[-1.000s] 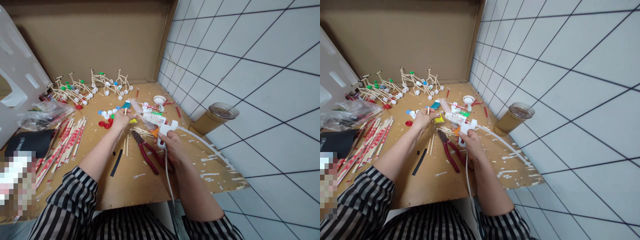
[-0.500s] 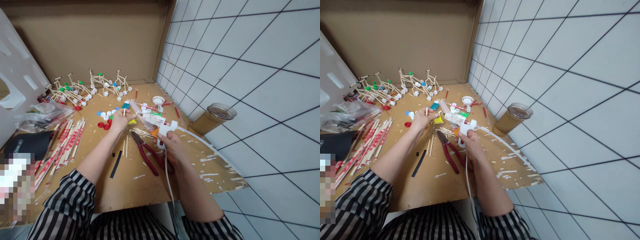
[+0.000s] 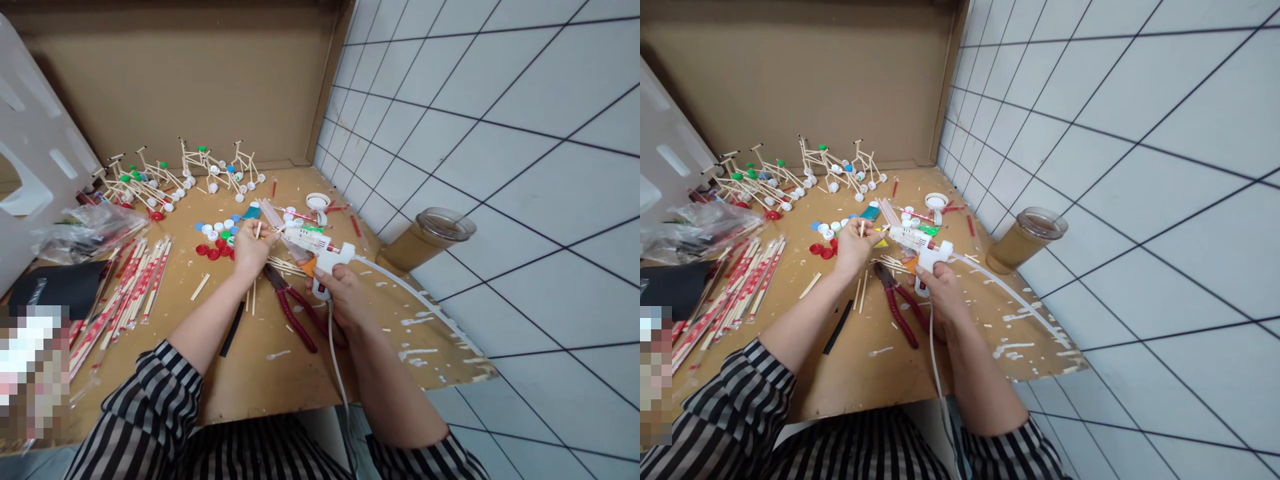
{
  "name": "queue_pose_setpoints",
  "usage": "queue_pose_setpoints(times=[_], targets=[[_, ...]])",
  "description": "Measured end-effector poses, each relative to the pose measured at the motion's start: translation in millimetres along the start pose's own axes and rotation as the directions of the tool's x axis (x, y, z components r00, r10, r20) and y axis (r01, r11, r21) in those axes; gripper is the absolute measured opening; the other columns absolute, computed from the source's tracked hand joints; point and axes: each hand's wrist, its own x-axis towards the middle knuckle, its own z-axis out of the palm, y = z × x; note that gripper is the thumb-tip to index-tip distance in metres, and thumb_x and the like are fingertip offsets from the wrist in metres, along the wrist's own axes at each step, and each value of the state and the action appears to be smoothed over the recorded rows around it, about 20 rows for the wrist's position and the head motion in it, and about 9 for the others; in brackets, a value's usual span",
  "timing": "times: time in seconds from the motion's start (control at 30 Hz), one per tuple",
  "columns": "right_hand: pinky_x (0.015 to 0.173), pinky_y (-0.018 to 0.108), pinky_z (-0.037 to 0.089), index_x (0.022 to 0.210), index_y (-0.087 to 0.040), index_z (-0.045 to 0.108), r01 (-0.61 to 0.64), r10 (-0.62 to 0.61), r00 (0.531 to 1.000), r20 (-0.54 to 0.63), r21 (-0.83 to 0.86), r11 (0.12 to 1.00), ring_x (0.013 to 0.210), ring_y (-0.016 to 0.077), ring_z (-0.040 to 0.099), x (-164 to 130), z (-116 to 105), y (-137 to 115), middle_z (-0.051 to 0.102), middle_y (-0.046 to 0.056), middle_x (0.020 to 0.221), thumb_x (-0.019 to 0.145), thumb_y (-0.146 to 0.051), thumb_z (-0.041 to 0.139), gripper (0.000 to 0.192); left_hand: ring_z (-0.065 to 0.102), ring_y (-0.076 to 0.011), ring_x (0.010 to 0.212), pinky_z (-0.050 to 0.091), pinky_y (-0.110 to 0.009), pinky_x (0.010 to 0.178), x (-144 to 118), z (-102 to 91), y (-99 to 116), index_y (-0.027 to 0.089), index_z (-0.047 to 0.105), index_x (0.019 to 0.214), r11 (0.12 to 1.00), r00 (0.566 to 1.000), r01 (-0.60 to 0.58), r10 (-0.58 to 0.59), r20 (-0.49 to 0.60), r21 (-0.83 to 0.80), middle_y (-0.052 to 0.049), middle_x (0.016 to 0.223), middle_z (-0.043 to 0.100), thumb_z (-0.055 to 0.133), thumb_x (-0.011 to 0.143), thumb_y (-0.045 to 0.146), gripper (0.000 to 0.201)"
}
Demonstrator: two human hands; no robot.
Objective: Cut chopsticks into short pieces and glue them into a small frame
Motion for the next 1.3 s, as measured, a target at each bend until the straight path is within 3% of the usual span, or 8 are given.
queue_pose_setpoints(times=[0.3,0.5,0.63,1.07,1.3], targets=[[0.040,0.020,0.036,0.067,-0.018,0.058,-0.016,0.015,1.000,0.011,0.032,0.999,0.042,0.0082,0.046,0,0,-1,0.060,-0.001,0.053,0.057,-0.040,0.073,0.028,0.046,-0.0076,0.046,0.036,-0.020,0.053,9,-4.7,-4,0.019,0.044,0.065,0.999,0.999,0.029,-0.028,-0.037,0.031,0.011,0.047,0.045,0.065,0.055,0.004,0.028],[0.044,0.022,0.042,0.076,-0.019,0.059,0.024,-0.021,0.999,-0.029,0.106,0.994,0.049,0.0082,0.049,-1,2,-2,0.068,0.002,0.081,0.057,-0.034,0.073,0.027,0.048,-0.0078,0.046,0.036,-0.020,0.052,9,-9.2,-4,0.019,0.044,0.067,0.999,0.995,0.050,-0.049,-0.083,0.004,0.010,0.049,0.050,0.064,0.057,0.003,0.028],[0.044,0.022,0.043,0.084,-0.020,0.059,-0.011,0.010,1.000,0.007,0.171,0.985,0.051,0.0088,0.051,1,2,-1,0.068,0.003,0.089,0.056,-0.033,0.073,0.033,0.052,-0.0086,0.050,0.039,-0.021,0.056,0,-3.5,2,0.019,0.044,0.069,0.998,0.999,-0.012,0.009,-0.052,-0.065,0.008,0.052,0.053,0.065,0.059,0.004,0.028],[0.042,0.021,0.042,0.082,-0.021,0.061,-0.079,0.063,0.995,0.078,0.235,0.969,0.050,0.0076,0.048,-1,2,-4,0.068,0.002,0.089,0.055,-0.033,0.073,0.032,0.050,-0.0083,0.050,0.037,-0.020,0.053,-1,1.7,1,0.019,0.043,0.068,0.998,0.998,-0.058,0.058,-0.004,-0.035,0.009,0.052,0.051,0.065,0.059,0.004,0.029],[0.039,0.018,0.039,0.075,-0.021,0.062,-0.141,0.114,0.988,0.104,0.301,0.943,0.048,0.0057,0.044,0,1,-7,0.068,0.002,0.091,0.053,-0.030,0.074,0.027,0.051,-0.0082,0.051,0.038,-0.020,0.055,8,-5.1,-2,0.019,0.043,0.070,0.997,0.995,-0.052,0.046,-0.089,-0.061,0.008,0.054,0.051,0.064,0.059,0.003,0.029]])
